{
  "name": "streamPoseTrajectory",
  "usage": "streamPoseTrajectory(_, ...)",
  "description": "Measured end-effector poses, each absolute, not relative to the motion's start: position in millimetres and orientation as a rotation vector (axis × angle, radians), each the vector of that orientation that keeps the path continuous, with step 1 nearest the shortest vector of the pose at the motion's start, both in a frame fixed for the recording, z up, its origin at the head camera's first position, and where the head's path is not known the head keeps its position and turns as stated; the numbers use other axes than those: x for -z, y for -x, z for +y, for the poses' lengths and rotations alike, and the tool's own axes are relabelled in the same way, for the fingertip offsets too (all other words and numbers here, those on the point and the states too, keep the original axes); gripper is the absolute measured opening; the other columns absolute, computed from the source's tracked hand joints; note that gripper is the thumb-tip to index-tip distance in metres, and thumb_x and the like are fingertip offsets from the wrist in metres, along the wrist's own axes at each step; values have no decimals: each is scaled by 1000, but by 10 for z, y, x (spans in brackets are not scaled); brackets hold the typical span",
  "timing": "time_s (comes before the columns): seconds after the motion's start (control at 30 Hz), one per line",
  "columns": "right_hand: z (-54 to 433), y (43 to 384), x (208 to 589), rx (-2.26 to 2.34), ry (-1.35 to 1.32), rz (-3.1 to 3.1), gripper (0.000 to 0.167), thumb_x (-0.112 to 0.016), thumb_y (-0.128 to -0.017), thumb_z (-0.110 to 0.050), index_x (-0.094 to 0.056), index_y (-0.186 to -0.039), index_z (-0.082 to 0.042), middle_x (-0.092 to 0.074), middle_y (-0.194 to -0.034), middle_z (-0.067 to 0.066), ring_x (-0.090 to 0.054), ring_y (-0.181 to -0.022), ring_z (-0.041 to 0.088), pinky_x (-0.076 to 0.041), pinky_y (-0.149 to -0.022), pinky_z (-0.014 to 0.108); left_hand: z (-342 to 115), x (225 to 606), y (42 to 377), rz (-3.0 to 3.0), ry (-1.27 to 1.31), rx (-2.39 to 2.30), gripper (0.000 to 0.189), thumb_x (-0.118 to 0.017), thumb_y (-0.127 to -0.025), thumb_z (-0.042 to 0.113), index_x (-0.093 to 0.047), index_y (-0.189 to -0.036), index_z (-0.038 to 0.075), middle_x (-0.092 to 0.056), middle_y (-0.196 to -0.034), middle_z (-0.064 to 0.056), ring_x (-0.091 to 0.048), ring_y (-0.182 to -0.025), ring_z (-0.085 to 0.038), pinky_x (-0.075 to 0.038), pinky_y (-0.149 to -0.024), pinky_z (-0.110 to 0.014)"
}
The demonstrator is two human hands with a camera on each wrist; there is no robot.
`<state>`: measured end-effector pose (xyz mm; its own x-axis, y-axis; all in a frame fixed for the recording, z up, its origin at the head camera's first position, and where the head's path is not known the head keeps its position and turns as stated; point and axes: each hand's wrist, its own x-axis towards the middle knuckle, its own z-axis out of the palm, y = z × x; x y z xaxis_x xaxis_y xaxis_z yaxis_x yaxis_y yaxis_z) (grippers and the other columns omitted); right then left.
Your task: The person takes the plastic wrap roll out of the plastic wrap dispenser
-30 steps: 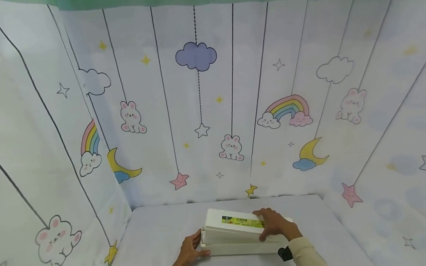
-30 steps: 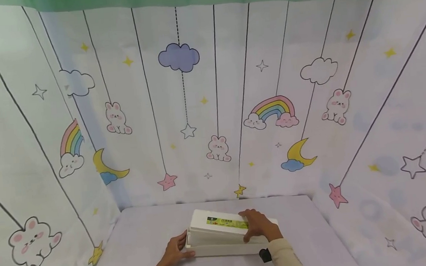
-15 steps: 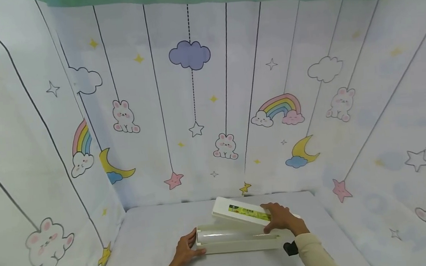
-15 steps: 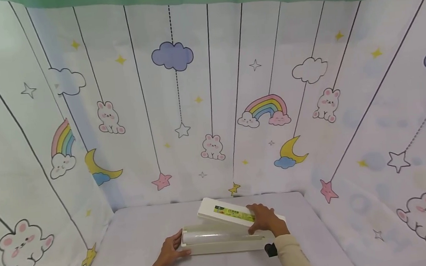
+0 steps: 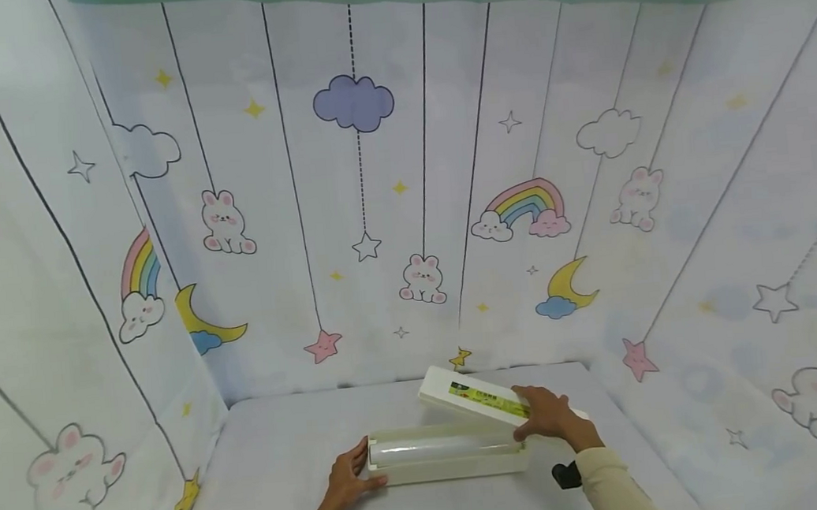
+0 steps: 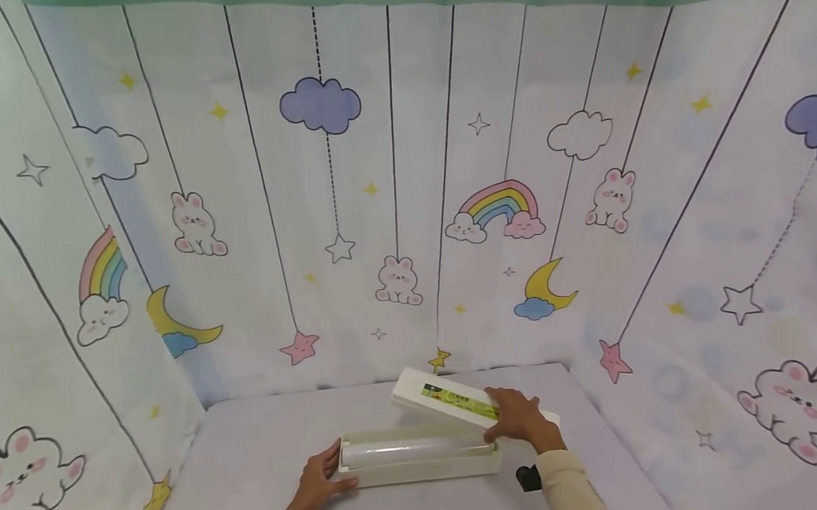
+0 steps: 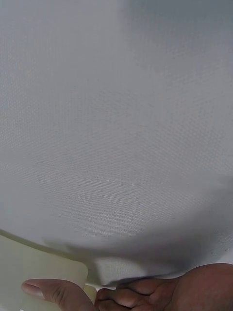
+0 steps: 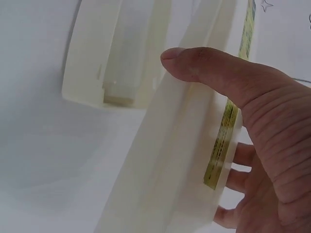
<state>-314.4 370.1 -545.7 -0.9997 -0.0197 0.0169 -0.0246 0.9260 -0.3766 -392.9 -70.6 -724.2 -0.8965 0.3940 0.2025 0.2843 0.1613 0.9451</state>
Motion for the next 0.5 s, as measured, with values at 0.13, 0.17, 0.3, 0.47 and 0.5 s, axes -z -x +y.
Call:
streamPoseTrajectory(0.13, 3817, 3120, 5517, -619, -17, -3039, 95, -97, -71, -31, -59, -152, 0, -68, -146, 26, -63, -130, 49, -36, -100, 92, -731, 7236, 3909, 2364, -689, -1838, 107, -102, -76, 19, -42, -158, -16, -51, -156, -36, -57, -144, -50, -53, -113, -20)
streamPoseTrajectory(0.17, 3837, 3110, 5515, -622, -11, -3035, 95, -97, -70, -32, -59, -152, -1, -69, -145, 25, -64, -128, 47, -38, -99, 90, -733, 7259, 3922, 2372, -685, -1832, 108, -102, -76, 21, -43, -158, -15, -52, -156, -35, -56, -144, -49, -51, -111, -14)
streamPoseTrajectory(0.3, 3907, 3058, 5501, -612, 27, -3033, 94, -96, -70, -34, -60, -152, -3, -70, -142, 23, -65, -121, 42, -39, -98, 86, -732, 7280, 3930, 2367, -651, -1838, 110, -103, -74, 22, -43, -159, -14, -52, -156, -33, -54, -144, -53, -49, -110, -12)
streamPoseTrajectory(0.47, 3955, 2927, 5445, -598, 70, -3034, 96, -94, -73, -38, -58, -154, -1, -69, -145, 25, -64, -123, 44, -36, -102, 91, -701, 7287, 3941, 2307, -609, -1857, 112, -103, -74, 21, -40, -160, -13, -48, -161, -31, -49, -150, -51, -43, -107, -5)
streamPoseTrajectory(0.5, 3961, 2903, 5436, -595, 69, -3033, 96, -94, -73, -38, -57, -154, 0, -69, -145, 25, -65, -123, 44, -35, -102, 93, -694, 7288, 3943, 2302, -607, -1859, 112, -103, -74, 21, -40, -160, -13, -48, -161, -31, -48, -150, -50, -42, -106, -4)
